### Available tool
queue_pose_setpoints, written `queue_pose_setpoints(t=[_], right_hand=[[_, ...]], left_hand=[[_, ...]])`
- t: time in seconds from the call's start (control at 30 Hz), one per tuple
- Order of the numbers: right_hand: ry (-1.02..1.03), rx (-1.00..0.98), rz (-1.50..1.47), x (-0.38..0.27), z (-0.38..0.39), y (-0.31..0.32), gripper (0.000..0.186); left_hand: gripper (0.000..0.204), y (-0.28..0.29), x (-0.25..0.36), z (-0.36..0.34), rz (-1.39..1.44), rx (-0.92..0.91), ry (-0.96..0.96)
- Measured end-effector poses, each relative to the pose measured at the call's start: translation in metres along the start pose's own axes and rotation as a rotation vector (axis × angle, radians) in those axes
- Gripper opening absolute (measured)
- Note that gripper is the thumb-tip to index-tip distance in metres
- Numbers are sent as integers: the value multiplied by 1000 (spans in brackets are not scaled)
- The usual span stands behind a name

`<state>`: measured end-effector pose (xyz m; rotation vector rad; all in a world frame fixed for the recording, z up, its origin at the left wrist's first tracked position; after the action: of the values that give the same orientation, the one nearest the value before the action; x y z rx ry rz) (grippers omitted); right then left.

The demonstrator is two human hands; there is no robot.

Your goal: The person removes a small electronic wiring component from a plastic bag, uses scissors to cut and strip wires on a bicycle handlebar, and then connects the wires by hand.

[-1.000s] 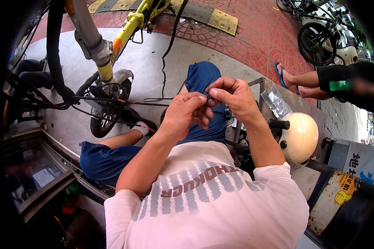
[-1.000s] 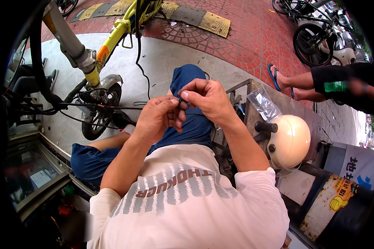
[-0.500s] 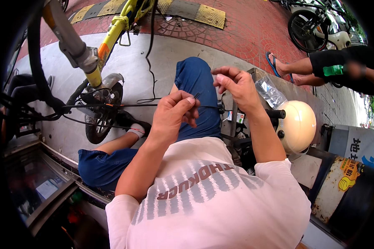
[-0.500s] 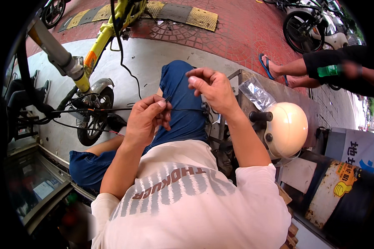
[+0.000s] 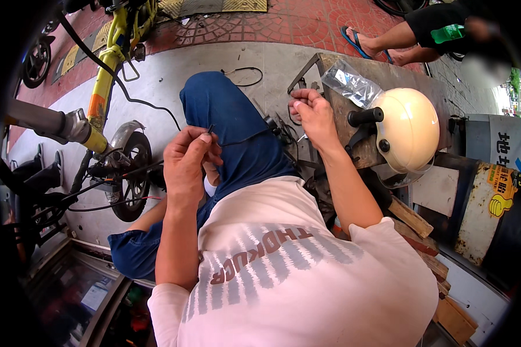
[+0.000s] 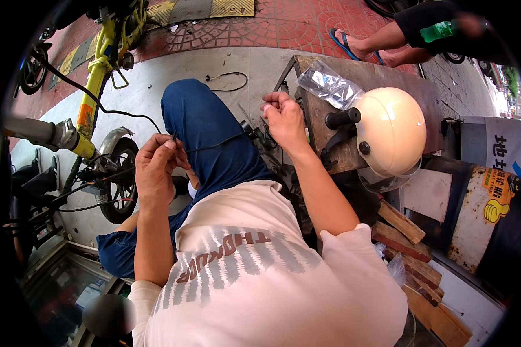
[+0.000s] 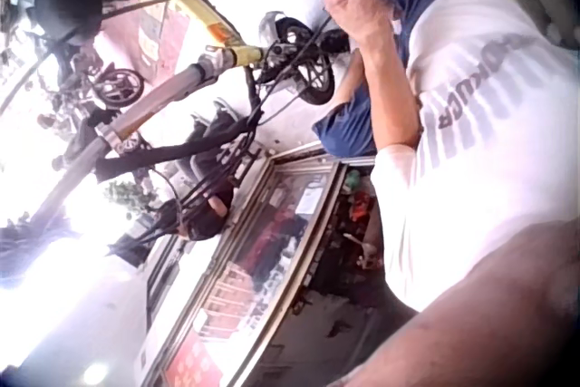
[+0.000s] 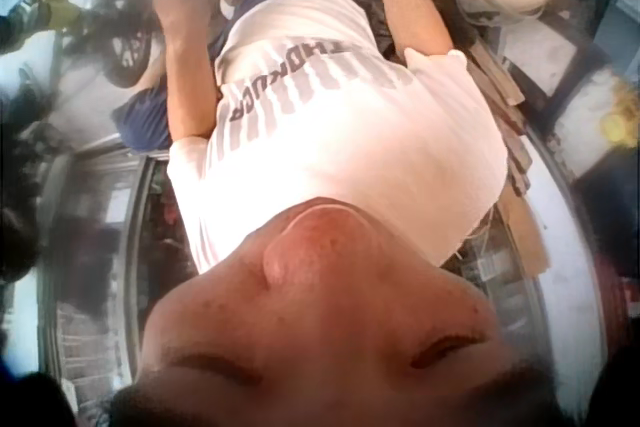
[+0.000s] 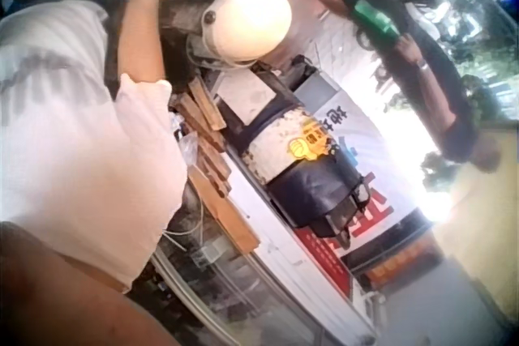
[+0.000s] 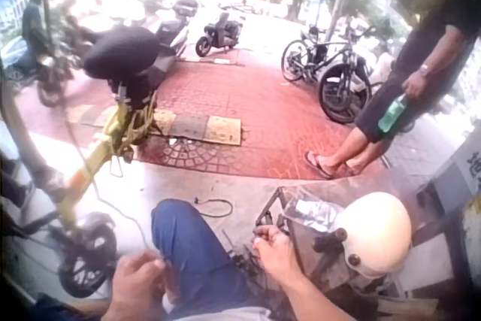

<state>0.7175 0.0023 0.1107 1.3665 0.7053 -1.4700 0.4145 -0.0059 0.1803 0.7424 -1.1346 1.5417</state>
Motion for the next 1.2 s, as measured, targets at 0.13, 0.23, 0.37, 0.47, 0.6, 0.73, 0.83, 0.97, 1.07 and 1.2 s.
queue_pose_setpoints(t=[0.13,0.23,0.37,0.47,0.6,0.73,0.83,0.97,1.07,1.2], right_hand=[[-272,255,278,144,-52,-45,40],[-773,31,621,315,-90,-42,44],[-710,13,1019,365,-79,-36,44],[-497,-78,1139,339,-65,-32,45],[-549,22,1009,311,-61,-33,45],[-422,350,782,302,-86,-37,42],[-97,416,485,212,-111,-52,43],[66,-22,-146,-1,-60,-69,33],[19,-570,-83,-86,8,-63,49],[-9,-848,-24,-98,49,-66,46]], left_hand=[[13,1,-6,4,37,19,23],[12,-14,0,13,126,59,124],[15,-11,-2,21,171,99,198],[14,-6,0,26,258,169,219],[13,-6,4,22,308,170,235],[13,-12,12,7,301,116,195],[11,-13,17,0,288,91,153],[11,-18,30,-7,312,88,141],[13,-18,43,-7,310,67,67],[17,-11,50,-10,243,41,108]])
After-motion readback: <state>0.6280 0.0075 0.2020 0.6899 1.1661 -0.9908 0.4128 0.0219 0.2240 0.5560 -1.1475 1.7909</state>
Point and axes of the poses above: each hand's wrist, its own z-axis away from the middle knuckle, its own y-axis out of the back of the hand, x = y × z, the point moved 3 cm from there along -z, towards the middle knuckle, and after that the axes turned 6 degrees about x, right-handed, at the moved point
